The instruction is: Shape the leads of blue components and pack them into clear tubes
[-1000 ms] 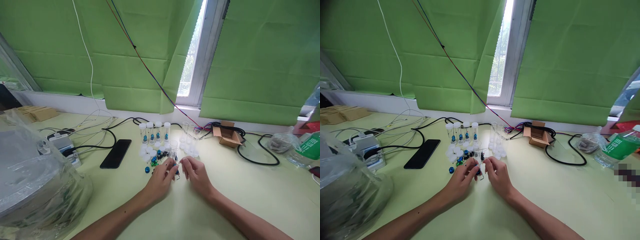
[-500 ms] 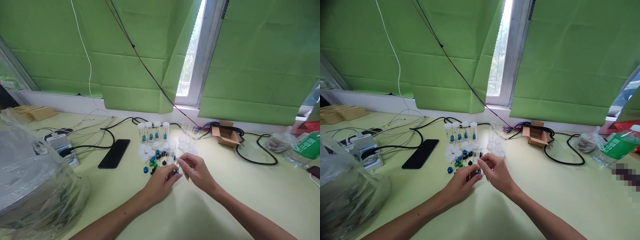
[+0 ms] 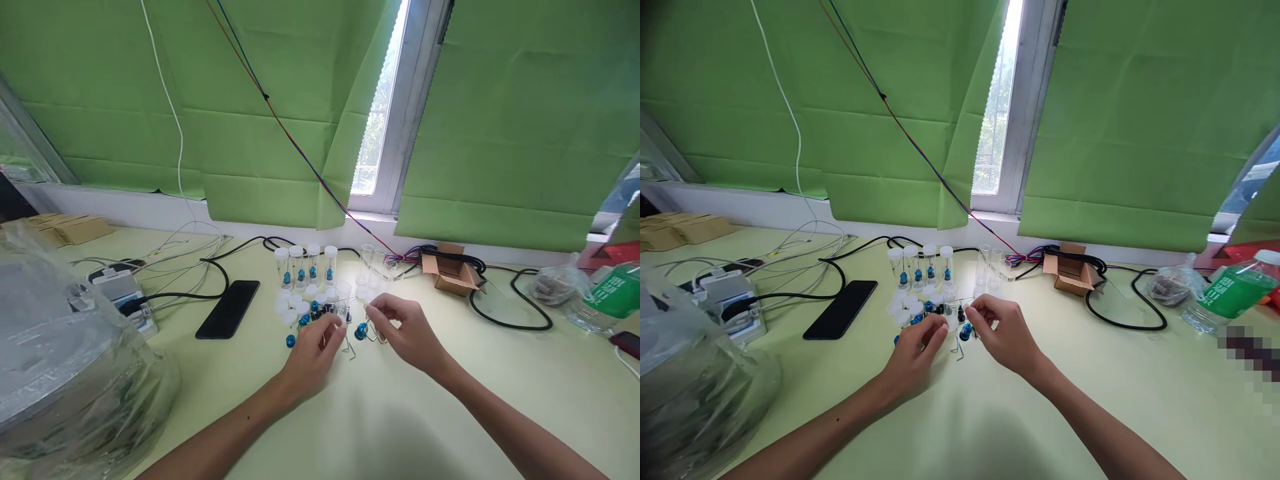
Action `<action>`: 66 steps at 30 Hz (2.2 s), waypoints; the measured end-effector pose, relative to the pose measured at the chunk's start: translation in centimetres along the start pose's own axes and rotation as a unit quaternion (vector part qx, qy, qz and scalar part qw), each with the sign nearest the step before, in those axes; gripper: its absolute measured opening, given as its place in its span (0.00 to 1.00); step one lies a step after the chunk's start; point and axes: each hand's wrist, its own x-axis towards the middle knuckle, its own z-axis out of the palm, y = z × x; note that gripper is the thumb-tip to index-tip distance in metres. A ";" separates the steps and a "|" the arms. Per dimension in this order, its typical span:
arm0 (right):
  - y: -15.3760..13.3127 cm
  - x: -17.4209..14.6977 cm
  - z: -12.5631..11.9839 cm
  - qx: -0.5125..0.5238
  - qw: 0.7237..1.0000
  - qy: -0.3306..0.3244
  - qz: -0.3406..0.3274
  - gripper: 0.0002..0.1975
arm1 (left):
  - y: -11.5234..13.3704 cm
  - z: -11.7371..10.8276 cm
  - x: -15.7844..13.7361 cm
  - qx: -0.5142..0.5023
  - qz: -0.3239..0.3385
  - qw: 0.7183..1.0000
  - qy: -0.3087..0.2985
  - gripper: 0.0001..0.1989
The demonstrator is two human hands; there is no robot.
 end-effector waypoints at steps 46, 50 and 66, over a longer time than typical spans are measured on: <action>-0.5 0.6 -1.3 -0.023 0.999 -0.045 -0.005 0.12 | -0.9 0.7 0.7 0.132 0.187 0.965 0.129 0.15; -0.2 0.9 -2.3 0.027 0.998 0.063 0.001 0.12 | -1.2 0.7 0.7 0.137 0.195 0.964 0.119 0.18; 0.3 1.3 -2.4 0.214 0.963 0.161 0.037 0.13 | -1.6 1.0 0.2 0.154 0.199 0.966 0.053 0.18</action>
